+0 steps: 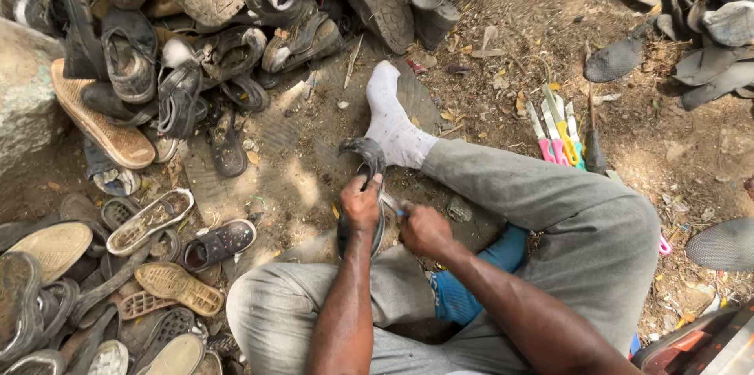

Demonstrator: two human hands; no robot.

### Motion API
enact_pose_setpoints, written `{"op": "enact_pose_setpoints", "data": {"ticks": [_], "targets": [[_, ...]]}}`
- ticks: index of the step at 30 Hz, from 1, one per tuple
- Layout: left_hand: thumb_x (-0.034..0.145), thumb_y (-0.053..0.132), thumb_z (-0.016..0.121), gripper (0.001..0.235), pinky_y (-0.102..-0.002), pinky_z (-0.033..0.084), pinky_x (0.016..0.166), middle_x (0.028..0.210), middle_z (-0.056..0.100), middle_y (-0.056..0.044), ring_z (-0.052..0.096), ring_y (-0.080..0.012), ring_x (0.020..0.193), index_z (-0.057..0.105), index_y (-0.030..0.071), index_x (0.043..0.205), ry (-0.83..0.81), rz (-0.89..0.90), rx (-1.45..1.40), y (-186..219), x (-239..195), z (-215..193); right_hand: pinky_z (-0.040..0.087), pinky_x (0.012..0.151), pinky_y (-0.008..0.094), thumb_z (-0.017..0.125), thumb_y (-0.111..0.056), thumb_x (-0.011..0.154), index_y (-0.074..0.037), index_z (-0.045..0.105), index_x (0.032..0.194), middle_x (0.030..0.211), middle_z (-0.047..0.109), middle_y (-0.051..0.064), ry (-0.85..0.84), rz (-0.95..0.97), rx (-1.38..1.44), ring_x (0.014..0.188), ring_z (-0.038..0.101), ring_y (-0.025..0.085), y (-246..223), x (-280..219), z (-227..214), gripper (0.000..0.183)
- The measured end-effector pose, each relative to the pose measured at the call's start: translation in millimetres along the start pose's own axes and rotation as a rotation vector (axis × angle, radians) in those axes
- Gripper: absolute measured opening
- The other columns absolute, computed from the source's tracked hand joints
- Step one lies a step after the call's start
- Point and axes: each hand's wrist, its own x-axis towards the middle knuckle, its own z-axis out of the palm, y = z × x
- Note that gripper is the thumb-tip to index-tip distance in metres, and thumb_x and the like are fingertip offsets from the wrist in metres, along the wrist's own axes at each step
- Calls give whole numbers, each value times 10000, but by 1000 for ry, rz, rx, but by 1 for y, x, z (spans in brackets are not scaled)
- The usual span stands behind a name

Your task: The person uses a knife to trim and prepare a shoe sole, and uses a screwdriver to pry and work on different parts of a shoe while sitting on the ground.

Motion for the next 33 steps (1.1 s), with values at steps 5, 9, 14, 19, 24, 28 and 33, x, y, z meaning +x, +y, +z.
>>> {"op": "enact_pose_setpoints", "data": {"ticks": [5, 9, 14, 19, 24, 28, 33], "targets": [[905, 246, 805, 340, -361, 387, 562, 619, 519, -98, 430, -165, 625, 621, -1, 761, 172, 217, 192, 10, -1, -12, 525, 802, 594, 536, -206, 895, -220, 605, 1311, 927, 722, 262, -4, -55, 113, 906, 681, 485, 22, -53, 30, 423], [984, 259, 769, 415, -352, 350, 572, 624, 419, -36, 386, -152, 596, 553, 23, 720, 188, 99, 45, 5, -13, -13, 529, 817, 593, 555, -287, 938, -231, 646, 1247, 972, 715, 249, -63, -46, 24, 922, 681, 478, 37, -70, 64, 327], [981, 204, 734, 284, -302, 288, 532, 602, 518, 22, 381, -112, 553, 680, 66, 738, 161, -237, -394, 18, -8, -19, 584, 797, 529, 566, -306, 966, -131, 682, 1108, 969, 746, 222, 26, -226, 66, 913, 735, 409, 21, -29, 86, 254], [929, 127, 713, 141, -276, 455, 578, 723, 677, -4, 549, -103, 618, 711, 78, 798, 231, -218, -675, 32, -3, -28, 537, 886, 518, 539, -273, 960, -247, 619, 1334, 983, 741, 218, -198, 88, 128, 950, 714, 414, 40, -109, 66, 383], [922, 257, 649, 183, -298, 546, 611, 790, 719, -45, 637, -136, 663, 721, 88, 922, 256, -303, -680, 41, -8, -41, 547, 869, 474, 687, -284, 860, -76, 692, 1147, 1016, 747, 210, 236, -85, 327, 968, 712, 383, 53, -75, 39, 354], [1007, 361, 628, 370, -313, 529, 708, 902, 666, -83, 626, -184, 797, 712, 9, 1084, 348, -308, -607, 45, -39, -66, 542, 818, 455, 769, -408, 837, -74, 676, 1150, 956, 743, 186, 170, -32, 415, 872, 720, 332, 3, 16, 22, 467], [844, 358, 752, 639, -409, 588, 773, 1012, 662, -101, 707, -294, 888, 476, -1, 1294, 347, -342, -243, 60, -70, -62, 535, 773, 488, 750, -307, 842, -45, 724, 993, 904, 733, 230, 272, -344, 344, 859, 702, 394, -29, 93, 44, 303]]}}
